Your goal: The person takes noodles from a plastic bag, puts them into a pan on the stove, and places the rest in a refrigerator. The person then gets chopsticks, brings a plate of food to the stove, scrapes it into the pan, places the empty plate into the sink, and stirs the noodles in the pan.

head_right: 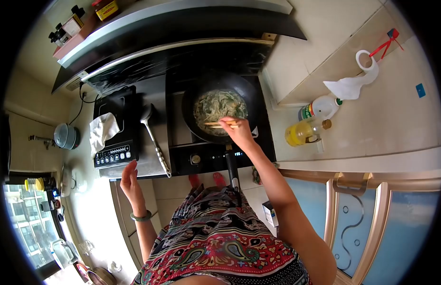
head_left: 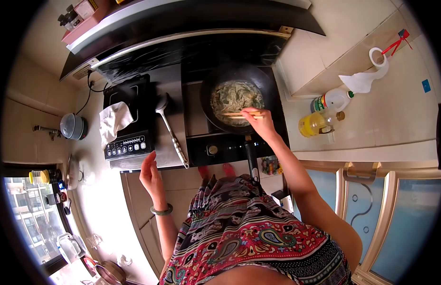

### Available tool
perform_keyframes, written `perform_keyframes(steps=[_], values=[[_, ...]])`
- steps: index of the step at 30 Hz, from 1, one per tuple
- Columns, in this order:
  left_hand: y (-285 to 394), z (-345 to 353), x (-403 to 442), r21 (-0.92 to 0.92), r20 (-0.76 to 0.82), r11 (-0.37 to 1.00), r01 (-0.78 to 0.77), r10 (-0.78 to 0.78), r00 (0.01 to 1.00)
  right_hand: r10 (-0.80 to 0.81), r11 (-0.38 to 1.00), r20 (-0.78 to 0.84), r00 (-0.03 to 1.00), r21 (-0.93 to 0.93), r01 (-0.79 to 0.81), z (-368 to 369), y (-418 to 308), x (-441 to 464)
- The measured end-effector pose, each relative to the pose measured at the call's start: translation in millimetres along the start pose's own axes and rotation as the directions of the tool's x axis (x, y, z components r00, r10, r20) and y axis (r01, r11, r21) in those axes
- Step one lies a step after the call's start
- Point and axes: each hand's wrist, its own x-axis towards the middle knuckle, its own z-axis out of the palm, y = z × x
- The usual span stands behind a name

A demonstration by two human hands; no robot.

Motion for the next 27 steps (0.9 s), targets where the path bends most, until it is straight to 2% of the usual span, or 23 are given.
perform_keyframes(steps=[1,2,3,5,8,9,11,12,13,15,18,19,21,23,25,27], values=[[0,2,1,-0.005,0.02,1.0,-0.005,0.005,1.0,-0.067,0.998,-0.015,0.998,0.003,0.067,4,7,-4],[0,4,2,-0.009,0.039,1.0,-0.009,0.01,0.999,0.162,0.987,0.035,0.986,0.015,-0.163,2,16,-4],[2,5,2,-0.01,0.042,1.0,-0.011,0.012,0.999,0.295,0.941,-0.067,0.953,0.192,-0.278,1,35,-3],[4,6,-3,-0.02,0.064,0.999,-0.032,0.034,0.997,0.382,0.912,-0.173,0.908,0.234,-0.339,-22,51,3],[3,7,-5,-0.03,0.055,0.999,-0.021,0.023,0.998,0.427,0.901,-0.375,0.823,0.256,-0.351,-54,46,10],[1,7,-5,-0.03,0.052,0.999,-0.018,0.02,0.998,0.415,0.91,-0.408,0.813,0.184,-0.372,-59,51,13],[-5,8,-6,-0.073,0.069,0.997,-0.015,0.02,0.997,0.4,0.916,-0.452,0.797,0.233,-0.328,-51,78,19],[-4,9,-10,-0.073,0.07,0.997,-0.019,0.024,0.997,0.448,0.887,-0.449,0.773,0.335,-0.319,-42,87,21],[-2,11,-10,-0.05,0.091,0.998,-0.03,0.035,0.995,0.449,0.869,-0.356,0.819,0.387,-0.308,-37,83,25],[7,14,-7,-0.025,0.113,0.999,-0.043,0.045,0.993,0.405,0.892,-0.282,0.87,0.331,-0.308,-36,65,32],[15,18,-8,-0.067,0.039,0.997,-0.026,0.029,0.999,0.241,0.97,-0.247,0.938,0.032,-0.241,-65,36,29],[8,17,-12,-0.068,0.037,0.997,-0.033,0.035,0.999,0.278,0.96,-0.205,0.938,0.093,-0.264,-72,32,20],[5,17,-12,-0.051,0.09,0.998,-0.025,0.03,0.996,0.452,0.883,-0.047,0.891,0.166,-0.439,-73,18,9],[8,29,-14,-0.009,0.122,1.0,0.004,-0.002,0.993,0.435,0.863,0.098,0.895,0.24,-0.445,-50,20,2],[2,51,-16,0.022,0.222,1.0,-0.007,0.001,0.975,0.455,0.853,-0.021,0.89,0.299,-0.429,-30,39,4],[17,85,-24,0.319,0.374,0.943,-0.093,-0.035,0.927,0.421,0.895,-0.108,0.901,0.208,-0.394,-39,39,7]])
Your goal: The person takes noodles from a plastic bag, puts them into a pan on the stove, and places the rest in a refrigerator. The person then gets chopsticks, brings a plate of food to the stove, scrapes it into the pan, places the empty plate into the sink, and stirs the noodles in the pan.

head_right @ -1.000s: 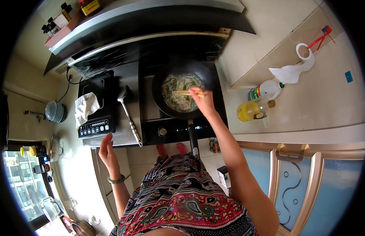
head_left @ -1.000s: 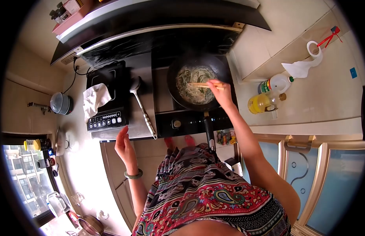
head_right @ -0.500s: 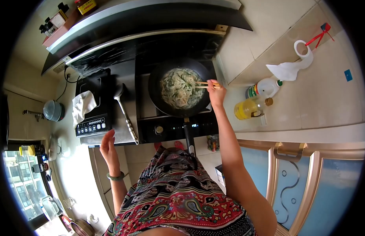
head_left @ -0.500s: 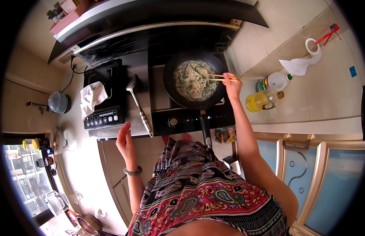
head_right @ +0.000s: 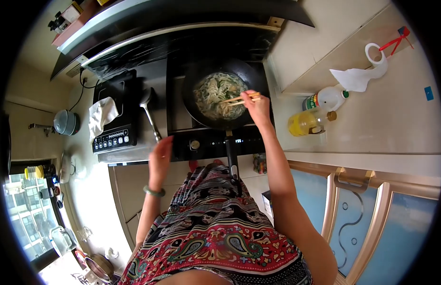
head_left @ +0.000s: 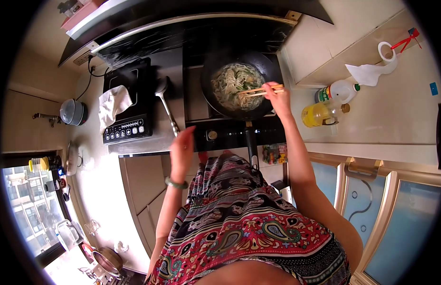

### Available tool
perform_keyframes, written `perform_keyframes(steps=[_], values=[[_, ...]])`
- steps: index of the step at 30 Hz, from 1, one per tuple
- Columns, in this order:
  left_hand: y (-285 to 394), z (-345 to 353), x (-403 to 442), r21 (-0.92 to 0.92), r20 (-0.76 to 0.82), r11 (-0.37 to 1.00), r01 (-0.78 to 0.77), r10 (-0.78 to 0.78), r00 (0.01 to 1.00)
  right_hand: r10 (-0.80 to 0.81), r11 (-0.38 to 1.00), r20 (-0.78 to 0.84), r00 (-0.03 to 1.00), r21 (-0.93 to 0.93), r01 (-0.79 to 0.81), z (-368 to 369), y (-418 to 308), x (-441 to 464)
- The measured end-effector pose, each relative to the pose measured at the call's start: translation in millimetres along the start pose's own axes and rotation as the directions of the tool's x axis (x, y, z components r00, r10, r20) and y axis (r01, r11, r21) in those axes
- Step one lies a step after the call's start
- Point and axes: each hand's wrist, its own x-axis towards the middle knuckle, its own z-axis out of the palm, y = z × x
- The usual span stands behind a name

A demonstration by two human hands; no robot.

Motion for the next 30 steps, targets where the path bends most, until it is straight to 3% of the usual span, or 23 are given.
perform_keyframes(steps=[2,4,6,8,10,13,18,24,26,30], values=[[-31,48,8,0.249,0.109,0.944,-0.215,0.194,0.975,-0.004,0.993,-0.101,0.995,0.114,0.015,-15,-21,-4],[-63,93,13,0.479,0.276,0.818,-0.319,0.205,0.939,-0.003,0.994,-0.178,0.984,0.106,0.023,-33,-26,-5],[-86,121,16,0.556,0.31,0.77,-0.313,0.157,0.938,0.049,0.997,-0.19,0.981,0.067,-0.037,-52,-26,-8],[-92,131,25,0.671,0.404,0.697,-0.253,-0.057,0.913,0.039,0.99,-0.246,0.968,0.142,-0.004,-63,-22,-9],[-96,134,28,0.665,0.413,0.694,-0.276,-0.034,0.91,0.026,0.994,-0.264,0.964,0.109,0.003,-73,-29,-16],[-113,141,32,0.736,0.419,0.576,-0.355,0.024,0.907,0.022,0.991,-0.24,0.971,0.132,0.01,-85,-30,-29],[-119,140,41,0.696,0.436,0.617,-0.367,0.042,0.899,0.017,0.99,-0.177,0.984,0.141,0.008,-95,-29,-34],[-122,141,37,0.68,0.408,0.657,-0.326,0.031,0.912,-0.103,0.993,-0.091,0.991,-0.075,0.096,-94,-17,-33],[-125,143,37,0.688,0.386,0.659,-0.305,0.024,0.922,-0.118,0.993,-0.102,0.988,-0.036,0.114,-90,-15,-31],[-121,142,34,0.667,0.351,0.702,-0.252,0.003,0.936,-0.18,0.958,-0.005,0.984,-0.23,0.174,-87,-27,-31]])
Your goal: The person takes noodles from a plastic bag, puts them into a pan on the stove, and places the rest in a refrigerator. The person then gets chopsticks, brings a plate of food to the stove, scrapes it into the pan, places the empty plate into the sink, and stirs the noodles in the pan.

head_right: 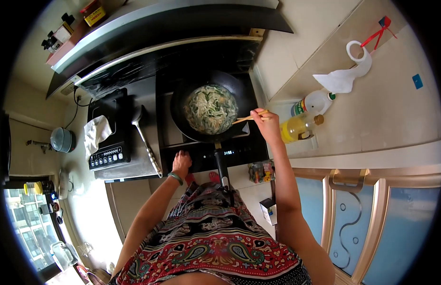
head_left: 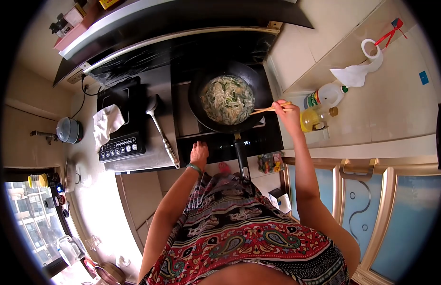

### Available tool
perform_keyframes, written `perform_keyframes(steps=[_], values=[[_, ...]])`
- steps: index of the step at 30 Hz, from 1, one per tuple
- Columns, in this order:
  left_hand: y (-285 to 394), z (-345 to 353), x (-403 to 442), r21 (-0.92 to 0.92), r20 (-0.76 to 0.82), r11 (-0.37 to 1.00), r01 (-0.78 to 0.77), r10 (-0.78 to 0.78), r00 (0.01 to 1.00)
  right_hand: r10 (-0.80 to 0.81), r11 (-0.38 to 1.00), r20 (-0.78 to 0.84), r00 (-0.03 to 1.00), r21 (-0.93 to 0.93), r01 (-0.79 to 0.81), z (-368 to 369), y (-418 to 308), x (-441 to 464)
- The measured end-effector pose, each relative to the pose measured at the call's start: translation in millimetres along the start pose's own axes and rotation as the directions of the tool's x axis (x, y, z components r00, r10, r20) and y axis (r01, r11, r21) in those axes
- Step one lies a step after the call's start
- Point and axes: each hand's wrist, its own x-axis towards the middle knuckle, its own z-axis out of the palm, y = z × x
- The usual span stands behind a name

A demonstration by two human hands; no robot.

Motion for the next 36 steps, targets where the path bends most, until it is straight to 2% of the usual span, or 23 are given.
perform_keyframes(steps=[2,3,5,7,9,10,13,14,17,20,21,24,26,27,28,30,32,34,36], values=[[2,-9,-3,-0.013,-0.023,1.0,-0.008,0.008,1.0,0.007,0.998,0.057,0.998,0.066,-0.011,19,14,3],[3,-15,-4,-0.034,0.007,0.999,0.001,-0.001,1.0,-0.032,0.999,0.066,0.997,0.012,0.031,31,16,5],[6,-24,-5,-0.077,0.06,0.997,0.031,-0.026,0.998,-0.045,0.994,0.118,0.992,0.105,0.033,57,22,14],[13,-40,-11,-0.095,0.022,0.994,0.048,-0.046,0.999,-0.052,0.992,0.138,0.989,0.121,0.035,73,12,29],[21,-59,-20,-0.145,-0.069,0.988,0.046,-0.056,0.996,0.0,0.987,0.091,0.996,0.161,-0.015,83,6,49],[22,-69,-25,-0.139,-0.077,0.989,0.045,-0.056,0.995,-0.062,0.967,-0.005,0.998,0.249,0.061,91,6,60],[21,-89,-41,-0.19,-0.293,0.977,-0.101,0.042,0.955,-0.015,0.946,-0.145,0.989,0.319,0.061,92,8,90],[21,-95,-46,-0.19,-0.293,0.977,-0.098,0.039,0.955,0.017,0.943,-0.151,0.988,0.332,0.034,93,10,101],[23,-127,-64,-0.289,-0.344,0.955,-0.069,-0.036,0.938,-0.006,0.92,-0.258,0.966,0.378,0.107,106,16,126],[15,-135,-76,-0.369,-0.336,0.929,-0.022,-0.111,0.935,-0.049,0.905,-0.284,0.958,0.393,0.163,124,22,136],[11,-137,-79,-0.365,-0.352,0.931,-0.013,-0.125,0.928,-0.129,0.938,-0.246,0.961,0.283,0.199,139,55,147],[6,-150,-87,-0.44,-0.366,0.898,-0.004,-0.175,0.914,-0.026,0.957,-0.107,0.994,0.285,0.055,127,32,128],[3,-154,-92,-0.451,-0.407,0.892,-0.03,-0.175,0.897,0.0,0.968,-0.203,0.979,0.247,0.051,115,25,122],[2,-157,-94,-0.458,-0.398,0.889,-0.02,-0.184,0.899,-0.027,0.988,-0.257,0.966,0.139,0.065,113,30,124],[2,-160,-96,-0.465,-0.388,0.885,-0.011,-0.193,0.901,-0.023,0.989,-0.253,0.967,0.134,0.059,115,34,120],[3,-163,-99,-0.481,-0.386,0.877,-0.02,-0.191,0.903,-0.055,0.964,-0.252,0.966,0.239,0.117,121,41,115],[3,-164,-97,-0.506,-0.4,0.861,-0.05,-0.184,0.898,-0.121,0.988,-0.173,0.978,0.078,0.136,126,47,109],[2,-165,-95,-0.507,-0.419,0.859,-0.065,-0.18,0.89,-0.017,0.944,-0.257,0.966,0.314,0.1,127,32,106],[3,-168,-97,-0.507,-0.43,0.859,-0.075,-0.177,0.885,-0.049,0.959,-0.254,0.966,0.258,0.116,127,25,108]])
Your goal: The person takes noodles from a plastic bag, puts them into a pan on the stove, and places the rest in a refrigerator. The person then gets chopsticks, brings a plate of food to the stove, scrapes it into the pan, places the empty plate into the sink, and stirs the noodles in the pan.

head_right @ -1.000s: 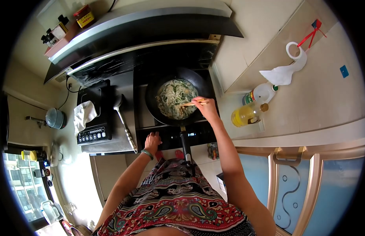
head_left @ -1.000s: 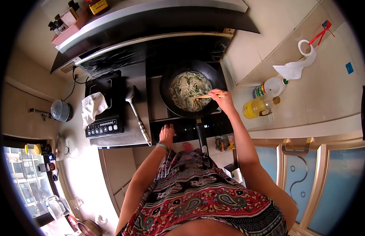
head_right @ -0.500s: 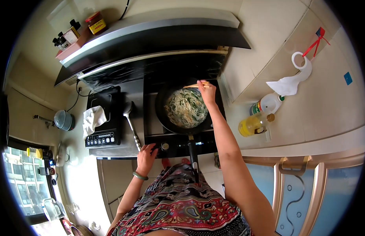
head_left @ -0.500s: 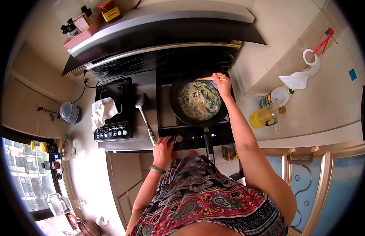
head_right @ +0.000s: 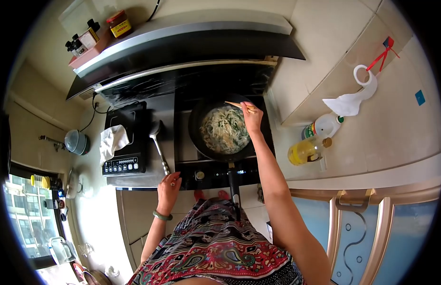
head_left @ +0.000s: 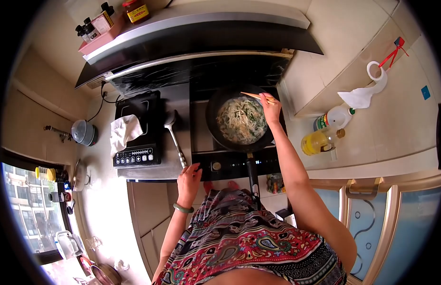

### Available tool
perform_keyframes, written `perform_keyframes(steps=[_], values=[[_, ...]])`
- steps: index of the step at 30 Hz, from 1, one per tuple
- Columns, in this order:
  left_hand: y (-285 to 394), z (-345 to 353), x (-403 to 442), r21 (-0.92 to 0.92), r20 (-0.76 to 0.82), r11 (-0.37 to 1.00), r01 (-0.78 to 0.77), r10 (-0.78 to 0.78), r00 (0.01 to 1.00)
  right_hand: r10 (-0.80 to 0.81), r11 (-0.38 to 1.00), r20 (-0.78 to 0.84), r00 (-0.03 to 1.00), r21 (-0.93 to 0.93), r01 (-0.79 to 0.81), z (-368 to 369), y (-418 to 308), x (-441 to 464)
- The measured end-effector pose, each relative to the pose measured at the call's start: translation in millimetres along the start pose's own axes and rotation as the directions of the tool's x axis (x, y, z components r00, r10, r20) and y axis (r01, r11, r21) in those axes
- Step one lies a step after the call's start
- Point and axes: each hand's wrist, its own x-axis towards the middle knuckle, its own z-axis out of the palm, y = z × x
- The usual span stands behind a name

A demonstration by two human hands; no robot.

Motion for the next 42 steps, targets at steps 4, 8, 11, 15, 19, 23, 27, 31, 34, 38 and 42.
perform_keyframes(steps=[4,8,11,15,19,23,27,31,34,38,42], values=[[5,-6,1,-0.003,0.019,1.0,0.029,-0.029,0.999,0.009,0.998,-0.022,1.0,-0.061,-0.01,3,8,3],[4,-11,-3,0.021,0.027,0.999,0.037,-0.038,0.999,-0.089,0.994,0.005,0.996,-0.062,0.089,4,-1,-1],[0,-9,-6,-0.011,0.01,0.999,0.037,-0.037,0.999,-0.05,0.991,0.041,0.998,-0.126,0.054,0,-5,0],[2,-13,-6,0.032,0.019,0.999,0.037,-0.038,0.999,-0.107,0.981,0.037,0.994,-0.162,0.111,2,-8,-3],[6,-14,-3,-0.005,0.005,1.0,0.016,-0.016,1.0,-0.119,0.979,0.035,0.992,-0.159,0.123,4,-1,0],[9,-16,-3,-0.053,0.017,0.998,0.024,-0.024,1.0,-0.034,0.982,0.169,0.985,-0.177,0.064,4,-2,-9],[7,-22,-6,-0.007,0.011,0.999,0.052,-0.052,0.999,0.059,0.998,0.034,0.998,0.036,-0.06,-14,-2,-16],[-1,-29,-13,-0.027,-0.039,0.997,0.078,-0.079,0.996,0.124,0.99,-0.177,0.976,-0.043,-0.134,-55,-6,-22],[-5,-33,-11,-0.024,-0.058,0.997,0.078,-0.079,0.995,0.274,0.957,-0.127,0.953,0.128,-0.258,-48,7,-36],[-4,-35,-7,-0.022,-0.082,0.998,0.064,-0.065,0.994,0.307,0.913,-0.037,0.951,0.294,-0.283,-19,-11,-62],[-4,-35,-2,-0.017,-0.091,0.999,0.039,-0.04,0.995,0.178,0.974,0.06,0.982,0.13,-0.185,9,-55,-95]])
